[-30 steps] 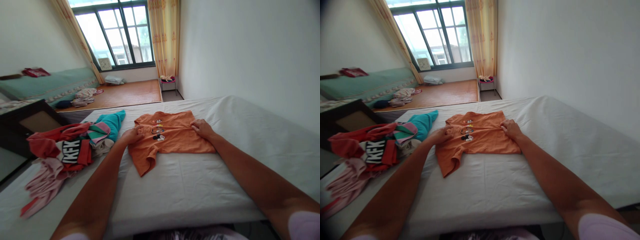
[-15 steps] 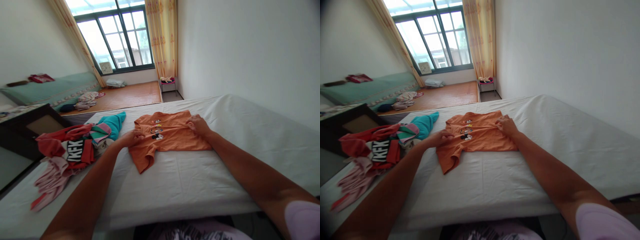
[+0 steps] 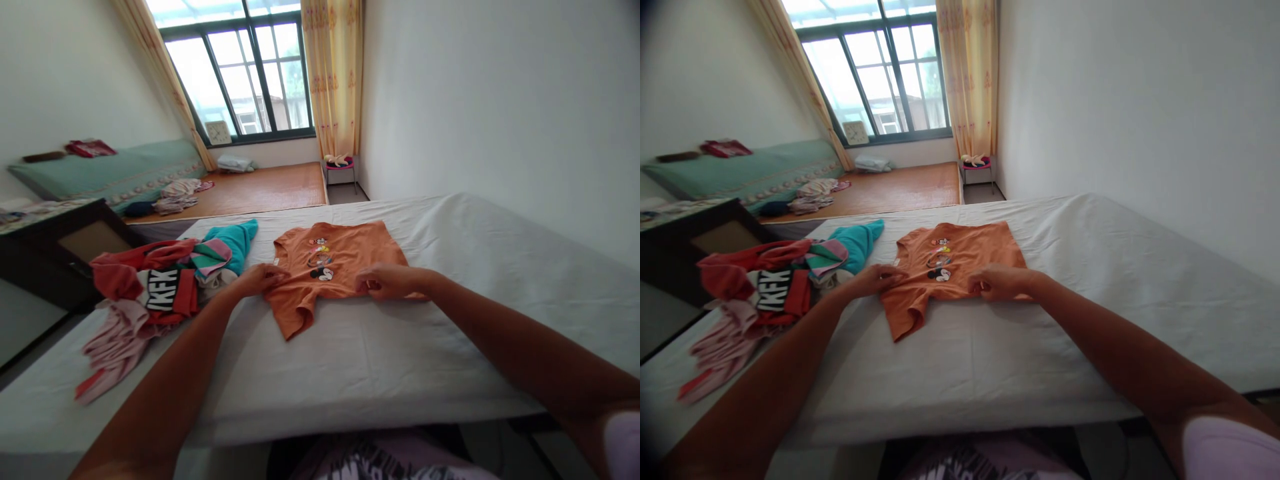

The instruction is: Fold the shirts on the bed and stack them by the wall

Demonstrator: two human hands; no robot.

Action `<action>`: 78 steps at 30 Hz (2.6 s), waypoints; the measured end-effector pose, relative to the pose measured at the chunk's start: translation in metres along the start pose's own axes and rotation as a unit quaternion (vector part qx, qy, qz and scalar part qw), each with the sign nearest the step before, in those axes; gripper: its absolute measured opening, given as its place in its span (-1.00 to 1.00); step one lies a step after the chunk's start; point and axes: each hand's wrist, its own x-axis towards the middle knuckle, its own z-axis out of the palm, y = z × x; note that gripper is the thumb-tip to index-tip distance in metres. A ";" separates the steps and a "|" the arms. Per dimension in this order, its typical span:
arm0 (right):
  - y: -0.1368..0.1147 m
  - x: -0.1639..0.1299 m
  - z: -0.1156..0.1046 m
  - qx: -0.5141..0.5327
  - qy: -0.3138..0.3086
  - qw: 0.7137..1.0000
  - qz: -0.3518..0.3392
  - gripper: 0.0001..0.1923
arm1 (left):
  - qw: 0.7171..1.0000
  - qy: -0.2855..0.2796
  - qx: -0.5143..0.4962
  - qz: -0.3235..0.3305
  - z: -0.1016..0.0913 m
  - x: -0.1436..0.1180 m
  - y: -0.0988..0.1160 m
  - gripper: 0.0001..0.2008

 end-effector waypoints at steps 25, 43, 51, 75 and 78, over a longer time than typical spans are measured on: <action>0.150 0.029 0.024 -0.165 0.189 0.944 0.215 -0.51 | 0.999 0.005 0.048 -0.020 -0.021 0.068 0.000 -0.67; 0.145 0.029 0.021 -0.178 0.230 0.938 0.190 -0.57 | 0.977 -0.076 -0.176 0.093 -0.023 0.145 -0.018 -0.55; 0.146 0.029 0.023 -0.186 0.239 0.935 0.183 -0.58 | 0.945 -0.192 -0.103 0.242 -0.040 0.137 -0.001 -0.60; 0.144 0.029 0.021 -0.180 0.229 0.938 0.187 -0.57 | 0.956 0.186 0.140 -0.176 0.009 0.151 -0.033 -0.69; 0.144 0.029 0.021 -0.181 0.230 0.938 0.188 -0.57 | 0.957 0.159 0.117 -0.214 0.007 0.149 -0.039 -0.64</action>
